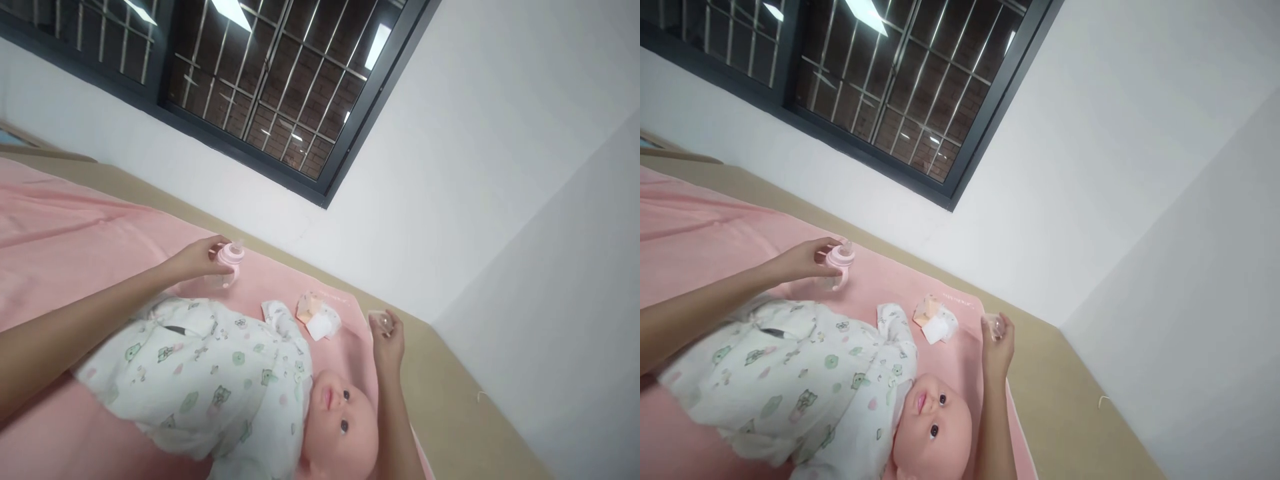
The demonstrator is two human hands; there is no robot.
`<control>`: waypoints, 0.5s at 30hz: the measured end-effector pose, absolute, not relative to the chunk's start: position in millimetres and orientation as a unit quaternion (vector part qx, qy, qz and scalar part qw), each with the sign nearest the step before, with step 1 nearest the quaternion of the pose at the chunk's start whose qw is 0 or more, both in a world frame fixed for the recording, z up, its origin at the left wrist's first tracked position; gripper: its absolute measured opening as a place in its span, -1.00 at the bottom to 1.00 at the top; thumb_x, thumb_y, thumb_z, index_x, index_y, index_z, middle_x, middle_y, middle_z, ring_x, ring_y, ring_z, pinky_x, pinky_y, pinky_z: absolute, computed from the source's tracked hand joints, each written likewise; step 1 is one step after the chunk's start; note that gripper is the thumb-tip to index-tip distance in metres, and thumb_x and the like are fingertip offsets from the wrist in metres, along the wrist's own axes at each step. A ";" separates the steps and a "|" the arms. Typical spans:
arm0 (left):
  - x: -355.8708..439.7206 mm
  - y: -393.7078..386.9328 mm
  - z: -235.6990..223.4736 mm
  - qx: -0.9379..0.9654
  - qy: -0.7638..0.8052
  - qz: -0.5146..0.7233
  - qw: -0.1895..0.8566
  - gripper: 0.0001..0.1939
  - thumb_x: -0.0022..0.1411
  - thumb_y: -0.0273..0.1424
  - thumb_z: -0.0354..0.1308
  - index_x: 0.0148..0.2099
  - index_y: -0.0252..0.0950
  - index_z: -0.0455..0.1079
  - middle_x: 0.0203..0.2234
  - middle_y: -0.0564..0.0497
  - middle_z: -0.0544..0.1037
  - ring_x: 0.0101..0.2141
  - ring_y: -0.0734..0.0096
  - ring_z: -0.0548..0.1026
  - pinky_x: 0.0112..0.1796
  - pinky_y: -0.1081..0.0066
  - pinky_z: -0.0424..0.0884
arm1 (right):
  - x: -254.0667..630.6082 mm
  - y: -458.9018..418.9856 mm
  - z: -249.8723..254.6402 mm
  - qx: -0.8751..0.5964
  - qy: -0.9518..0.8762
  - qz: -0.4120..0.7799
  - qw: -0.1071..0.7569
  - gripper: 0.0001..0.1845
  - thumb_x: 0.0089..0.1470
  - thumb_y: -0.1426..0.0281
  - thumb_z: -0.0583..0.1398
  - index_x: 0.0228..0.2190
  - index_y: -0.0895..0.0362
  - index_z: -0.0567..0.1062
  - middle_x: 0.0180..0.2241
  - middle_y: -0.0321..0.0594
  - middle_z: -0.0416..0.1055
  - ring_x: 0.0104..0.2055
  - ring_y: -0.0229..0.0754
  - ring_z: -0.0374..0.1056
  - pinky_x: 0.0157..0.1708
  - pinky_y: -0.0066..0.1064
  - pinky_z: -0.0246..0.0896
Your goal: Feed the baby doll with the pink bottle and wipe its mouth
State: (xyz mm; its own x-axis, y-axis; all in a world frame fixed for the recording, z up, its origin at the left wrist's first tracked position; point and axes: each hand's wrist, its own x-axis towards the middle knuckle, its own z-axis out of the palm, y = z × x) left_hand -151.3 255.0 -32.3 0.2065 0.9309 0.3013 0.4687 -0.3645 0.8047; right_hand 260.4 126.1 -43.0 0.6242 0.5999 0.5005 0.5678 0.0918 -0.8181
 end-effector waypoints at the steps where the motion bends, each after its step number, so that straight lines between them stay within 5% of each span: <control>1: -146.8 248.3 -26.7 0.723 0.468 0.415 0.293 -0.35 -0.17 -0.15 0.28 0.01 -0.22 0.27 -0.10 -0.03 0.51 -0.13 0.13 0.51 -0.15 0.33 0.42 | 253.9 122.8 -28.7 -0.655 -0.445 0.014 0.611 -0.27 -0.11 0.06 0.23 0.03 0.20 0.30 -0.03 0.02 0.35 -0.03 0.01 0.33 0.01 -0.12 0.21; 8: -108.9 179.7 12.2 0.754 0.325 0.442 0.362 -0.43 -0.04 -0.25 0.29 0.05 -0.23 0.31 -0.05 -0.02 0.50 -0.09 0.18 0.49 -0.05 0.29 0.41 | 181.4 74.6 41.2 -0.499 -0.607 0.053 0.616 -0.46 -0.03 0.25 0.29 0.00 0.02 0.34 0.08 -0.12 0.31 0.06 -0.11 0.30 0.03 -0.21 0.24; 15: -95.9 117.7 30.0 0.826 0.280 0.389 0.296 -0.53 0.02 -0.35 0.21 0.03 -0.16 0.36 -0.07 0.06 0.51 -0.06 0.23 0.45 -0.01 0.30 0.35 | 116.1 40.1 41.0 -0.407 -0.691 0.061 0.595 -0.47 0.01 0.37 0.29 0.02 -0.05 0.31 0.08 -0.17 0.29 0.11 -0.12 0.27 0.02 -0.24 0.32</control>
